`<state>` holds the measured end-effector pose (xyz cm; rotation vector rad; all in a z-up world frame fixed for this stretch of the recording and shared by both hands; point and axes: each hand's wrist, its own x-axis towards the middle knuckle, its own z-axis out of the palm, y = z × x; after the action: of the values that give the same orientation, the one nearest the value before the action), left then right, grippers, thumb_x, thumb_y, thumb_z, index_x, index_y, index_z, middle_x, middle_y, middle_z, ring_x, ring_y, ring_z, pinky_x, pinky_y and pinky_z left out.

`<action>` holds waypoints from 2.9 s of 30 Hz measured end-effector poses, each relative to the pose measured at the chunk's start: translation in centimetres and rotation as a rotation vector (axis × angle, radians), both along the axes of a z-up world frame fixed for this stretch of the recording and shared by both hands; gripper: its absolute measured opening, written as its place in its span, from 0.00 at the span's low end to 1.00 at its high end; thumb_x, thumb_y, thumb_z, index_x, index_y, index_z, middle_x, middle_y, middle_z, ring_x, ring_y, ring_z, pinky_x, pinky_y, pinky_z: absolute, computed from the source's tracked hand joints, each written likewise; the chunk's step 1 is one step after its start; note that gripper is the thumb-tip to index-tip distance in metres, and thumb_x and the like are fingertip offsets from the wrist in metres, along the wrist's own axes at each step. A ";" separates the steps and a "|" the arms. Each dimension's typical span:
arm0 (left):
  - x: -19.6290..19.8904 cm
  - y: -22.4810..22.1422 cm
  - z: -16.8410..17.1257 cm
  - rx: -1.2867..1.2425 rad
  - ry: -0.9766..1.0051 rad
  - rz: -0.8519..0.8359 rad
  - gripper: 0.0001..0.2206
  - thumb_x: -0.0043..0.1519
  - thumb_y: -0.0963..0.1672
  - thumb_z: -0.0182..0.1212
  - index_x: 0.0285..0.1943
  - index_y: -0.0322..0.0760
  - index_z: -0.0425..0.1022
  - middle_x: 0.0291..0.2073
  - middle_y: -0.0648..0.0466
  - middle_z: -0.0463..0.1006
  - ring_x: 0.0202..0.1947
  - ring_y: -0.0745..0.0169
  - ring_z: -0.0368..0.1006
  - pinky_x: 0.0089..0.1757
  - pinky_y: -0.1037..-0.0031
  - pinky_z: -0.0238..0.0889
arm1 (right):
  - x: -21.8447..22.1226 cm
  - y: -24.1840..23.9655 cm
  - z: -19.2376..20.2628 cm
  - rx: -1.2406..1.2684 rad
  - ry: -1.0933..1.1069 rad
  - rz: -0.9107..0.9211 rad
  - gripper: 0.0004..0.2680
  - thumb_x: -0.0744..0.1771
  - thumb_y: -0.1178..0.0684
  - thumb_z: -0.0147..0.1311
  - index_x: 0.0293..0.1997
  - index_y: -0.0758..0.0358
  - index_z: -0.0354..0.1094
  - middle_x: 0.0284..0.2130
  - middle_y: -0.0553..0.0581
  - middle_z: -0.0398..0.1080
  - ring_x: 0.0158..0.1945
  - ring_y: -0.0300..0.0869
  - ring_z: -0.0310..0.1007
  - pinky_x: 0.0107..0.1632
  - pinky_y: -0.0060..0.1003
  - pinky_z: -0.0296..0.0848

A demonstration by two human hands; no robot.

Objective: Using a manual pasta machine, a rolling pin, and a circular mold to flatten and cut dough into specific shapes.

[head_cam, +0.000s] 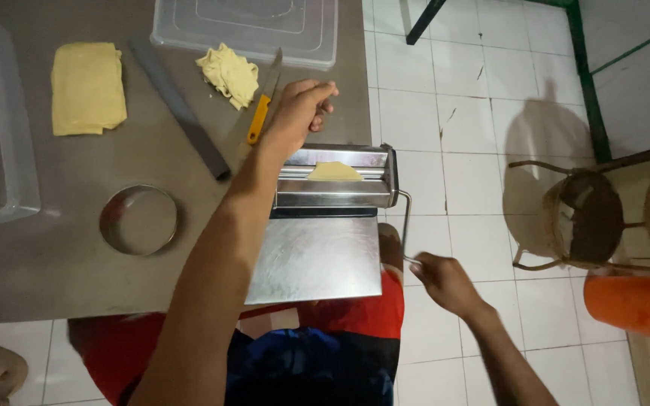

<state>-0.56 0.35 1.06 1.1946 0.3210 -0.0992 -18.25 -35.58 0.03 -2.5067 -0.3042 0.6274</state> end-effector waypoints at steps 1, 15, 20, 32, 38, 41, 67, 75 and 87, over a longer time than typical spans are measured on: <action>-0.1 0.0 0.2 0.003 -0.001 0.004 0.10 0.62 0.47 0.64 0.41 0.34 0.79 0.23 0.51 0.72 0.15 0.71 0.62 0.19 0.80 0.58 | -0.5 -0.2 1.8 -0.034 0.001 0.020 0.05 0.68 0.53 0.55 0.41 0.57 0.78 0.27 0.63 0.80 0.37 0.60 0.82 0.44 0.48 0.77; -1.3 0.0 2.4 0.089 0.012 -0.105 0.06 0.66 0.44 0.58 0.39 0.37 0.74 0.26 0.56 0.72 0.20 0.74 0.59 0.23 0.82 0.51 | 10.6 -1.7 13.2 0.144 -0.641 0.399 0.04 0.69 0.65 0.50 0.37 0.68 0.72 0.32 0.63 0.76 0.30 0.44 0.75 0.31 0.34 0.73; -1.1 -0.1 2.2 0.065 -0.004 -0.081 0.08 0.65 0.44 0.60 0.34 0.37 0.72 0.24 0.56 0.71 0.18 0.73 0.57 0.22 0.80 0.48 | 17.4 0.6 11.2 0.250 -0.722 0.439 0.17 0.75 0.45 0.42 0.34 0.67 0.69 0.28 0.58 0.70 0.32 0.45 0.65 0.41 0.42 0.61; -1.6 0.1 3.0 0.115 -0.008 -0.118 0.13 0.64 0.49 0.56 0.44 0.34 0.78 0.29 0.56 0.71 0.22 0.74 0.58 0.25 0.84 0.51 | 26.2 3.4 -10.6 0.540 -0.504 0.173 0.17 0.75 0.41 0.42 0.41 0.64 0.71 0.38 0.58 0.67 0.44 0.47 0.69 0.50 0.44 0.69; -1.4 0.2 2.7 0.074 -0.035 -0.101 0.13 0.63 0.47 0.58 0.44 0.31 0.78 0.27 0.54 0.72 0.18 0.74 0.59 0.22 0.83 0.51 | 15.6 1.2 -17.8 0.513 -0.315 0.047 0.11 0.63 0.65 0.39 0.41 0.64 0.70 0.38 0.58 0.73 0.42 0.46 0.72 0.46 0.40 0.70; -1.4 0.2 2.6 0.103 -0.026 -0.106 0.12 0.64 0.48 0.57 0.42 0.34 0.78 0.28 0.54 0.72 0.20 0.73 0.59 0.24 0.83 0.52 | 9.0 -0.5 -16.6 0.275 -0.212 -0.037 0.14 0.72 0.44 0.41 0.42 0.62 0.72 0.38 0.59 0.76 0.42 0.49 0.75 0.45 0.44 0.70; -1.3 0.1 2.2 0.091 -0.055 -0.093 0.09 0.64 0.45 0.59 0.32 0.36 0.71 0.25 0.55 0.70 0.18 0.72 0.54 0.24 0.78 0.49 | 22.2 1.3 6.0 0.299 -0.823 0.377 0.18 0.79 0.46 0.44 0.40 0.73 0.72 0.34 0.63 0.69 0.42 0.51 0.67 0.51 0.48 0.62; -0.7 -0.1 2.0 0.202 0.045 -0.128 0.15 0.62 0.49 0.57 0.48 0.35 0.78 0.26 0.58 0.73 0.17 0.77 0.59 0.21 0.84 0.51 | 24.8 2.7 -12.2 0.595 -0.382 0.128 0.09 0.71 0.70 0.48 0.39 0.64 0.72 0.41 0.58 0.73 0.49 0.45 0.75 0.51 0.37 0.72; -1.4 -0.2 -0.1 0.060 -0.177 0.105 0.09 0.62 0.46 0.60 0.41 0.35 0.79 0.25 0.55 0.71 0.18 0.73 0.57 0.23 0.82 0.49 | 7.4 3.5 -9.1 0.407 -0.591 -0.300 0.11 0.69 0.51 0.57 0.56 0.59 0.68 0.53 0.59 0.66 0.57 0.49 0.66 0.51 0.45 0.71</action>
<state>-1.96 0.13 0.92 1.2341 0.2313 0.1079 -10.84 -32.06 -9.10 -2.2179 -0.2273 -0.2842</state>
